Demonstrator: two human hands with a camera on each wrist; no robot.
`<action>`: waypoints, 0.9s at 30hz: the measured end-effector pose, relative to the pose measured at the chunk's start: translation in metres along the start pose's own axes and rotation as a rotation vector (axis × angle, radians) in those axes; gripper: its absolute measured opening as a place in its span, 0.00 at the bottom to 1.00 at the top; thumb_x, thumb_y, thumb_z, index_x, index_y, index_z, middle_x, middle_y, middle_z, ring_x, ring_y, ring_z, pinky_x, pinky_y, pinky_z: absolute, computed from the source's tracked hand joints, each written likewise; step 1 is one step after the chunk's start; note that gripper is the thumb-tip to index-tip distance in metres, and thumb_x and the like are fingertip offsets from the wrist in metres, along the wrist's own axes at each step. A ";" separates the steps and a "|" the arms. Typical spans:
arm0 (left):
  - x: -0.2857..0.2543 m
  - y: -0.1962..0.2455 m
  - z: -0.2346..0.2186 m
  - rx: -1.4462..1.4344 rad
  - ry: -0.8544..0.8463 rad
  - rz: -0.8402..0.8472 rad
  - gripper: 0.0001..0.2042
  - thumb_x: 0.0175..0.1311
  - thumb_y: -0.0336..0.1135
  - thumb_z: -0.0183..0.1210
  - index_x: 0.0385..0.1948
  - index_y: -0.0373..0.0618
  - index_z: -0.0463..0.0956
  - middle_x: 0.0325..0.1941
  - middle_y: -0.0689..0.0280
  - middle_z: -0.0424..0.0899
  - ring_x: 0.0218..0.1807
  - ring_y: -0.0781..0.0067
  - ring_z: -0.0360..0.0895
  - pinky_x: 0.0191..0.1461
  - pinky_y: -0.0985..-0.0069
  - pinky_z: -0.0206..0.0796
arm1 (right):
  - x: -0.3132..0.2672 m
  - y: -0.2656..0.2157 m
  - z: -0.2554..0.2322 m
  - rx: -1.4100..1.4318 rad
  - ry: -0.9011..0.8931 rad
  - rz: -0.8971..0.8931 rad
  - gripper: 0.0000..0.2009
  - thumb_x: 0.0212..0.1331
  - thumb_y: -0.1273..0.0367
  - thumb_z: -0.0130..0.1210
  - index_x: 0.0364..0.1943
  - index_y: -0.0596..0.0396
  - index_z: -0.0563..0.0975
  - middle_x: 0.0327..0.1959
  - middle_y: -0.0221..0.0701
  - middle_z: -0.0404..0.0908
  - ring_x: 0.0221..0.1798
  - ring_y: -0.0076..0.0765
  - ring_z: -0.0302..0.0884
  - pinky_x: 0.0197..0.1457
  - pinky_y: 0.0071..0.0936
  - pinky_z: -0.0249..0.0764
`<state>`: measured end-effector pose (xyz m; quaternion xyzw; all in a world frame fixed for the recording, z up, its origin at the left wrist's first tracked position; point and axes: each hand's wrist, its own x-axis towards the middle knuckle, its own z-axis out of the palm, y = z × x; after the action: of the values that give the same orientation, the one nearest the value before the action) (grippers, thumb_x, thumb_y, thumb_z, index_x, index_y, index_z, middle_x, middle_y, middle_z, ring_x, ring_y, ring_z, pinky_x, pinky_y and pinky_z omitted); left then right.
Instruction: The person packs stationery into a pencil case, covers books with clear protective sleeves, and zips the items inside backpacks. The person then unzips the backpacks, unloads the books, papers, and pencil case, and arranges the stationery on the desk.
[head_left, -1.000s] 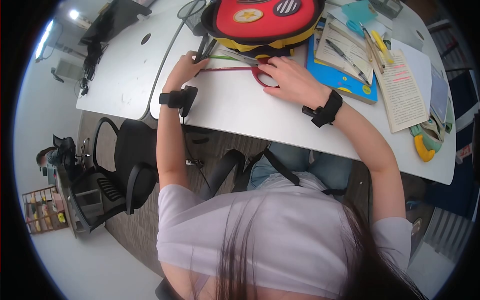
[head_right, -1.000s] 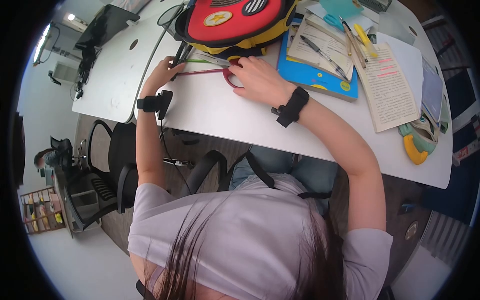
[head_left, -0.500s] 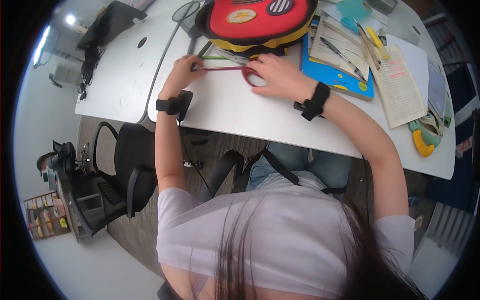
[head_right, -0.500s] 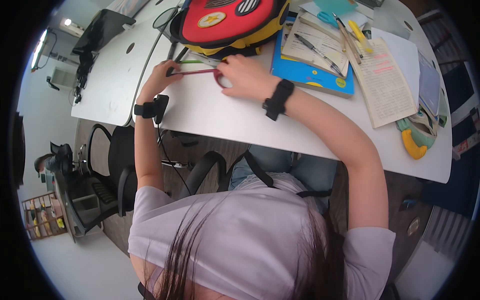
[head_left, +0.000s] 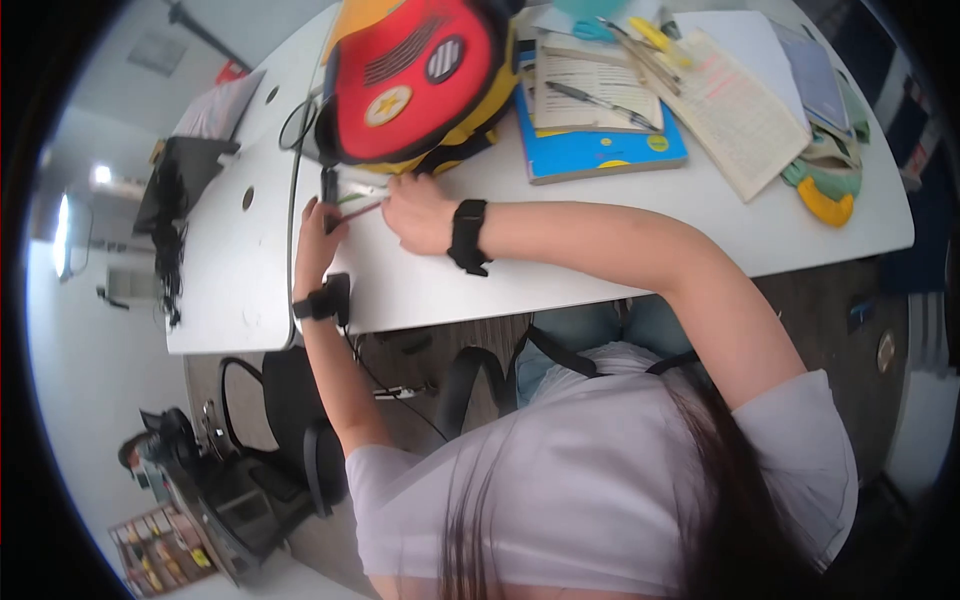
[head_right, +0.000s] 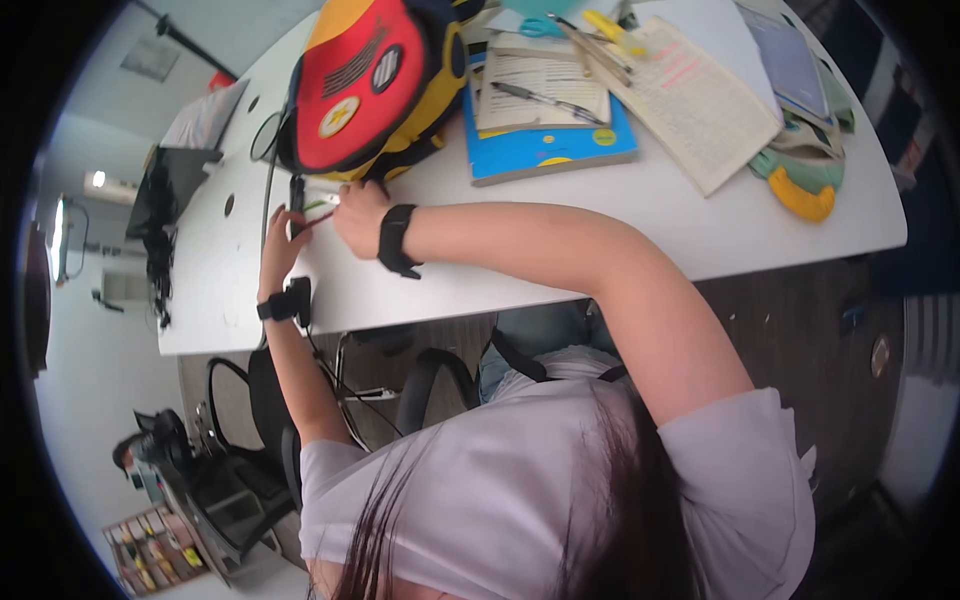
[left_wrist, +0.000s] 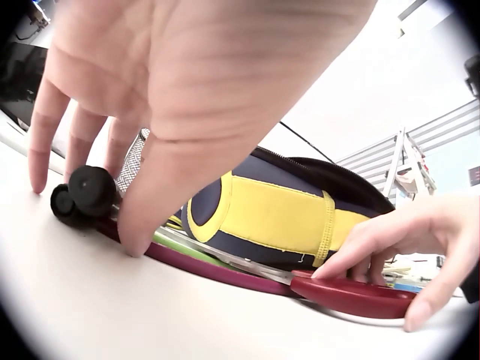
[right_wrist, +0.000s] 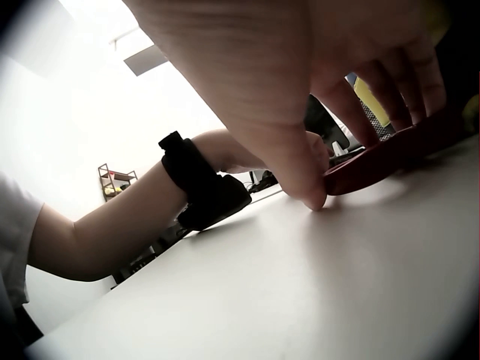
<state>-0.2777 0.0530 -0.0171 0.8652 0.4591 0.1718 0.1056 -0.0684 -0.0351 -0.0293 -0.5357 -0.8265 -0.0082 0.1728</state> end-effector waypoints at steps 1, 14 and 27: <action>0.000 -0.003 0.000 0.007 -0.023 0.035 0.14 0.48 0.28 0.59 0.38 0.40 0.69 0.53 0.46 0.66 0.59 0.45 0.61 0.56 0.66 0.59 | -0.002 -0.001 -0.003 -0.007 -0.021 -0.007 0.18 0.39 0.63 0.57 0.33 0.63 0.76 0.37 0.46 0.72 0.42 0.47 0.70 0.40 0.36 0.68; -0.009 0.092 -0.017 0.014 0.051 0.075 0.17 0.58 0.34 0.55 0.49 0.43 0.69 0.55 0.53 0.68 0.57 0.57 0.66 0.57 0.68 0.58 | -0.069 0.081 -0.108 0.300 0.147 -0.059 0.13 0.48 0.65 0.53 0.37 0.54 0.78 0.33 0.36 0.78 0.37 0.41 0.77 0.40 0.33 0.73; 0.065 0.270 0.106 -0.165 0.008 0.609 0.17 0.47 0.32 0.61 0.41 0.47 0.70 0.45 0.60 0.70 0.51 0.56 0.67 0.52 0.65 0.62 | -0.189 0.191 -0.126 0.114 0.386 0.157 0.16 0.49 0.67 0.57 0.43 0.56 0.74 0.47 0.38 0.72 0.53 0.44 0.67 0.57 0.33 0.64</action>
<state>0.0027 -0.0463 -0.0099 0.9507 0.1638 0.2355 0.1176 0.2059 -0.1457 0.0008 -0.5763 -0.7330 -0.0504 0.3578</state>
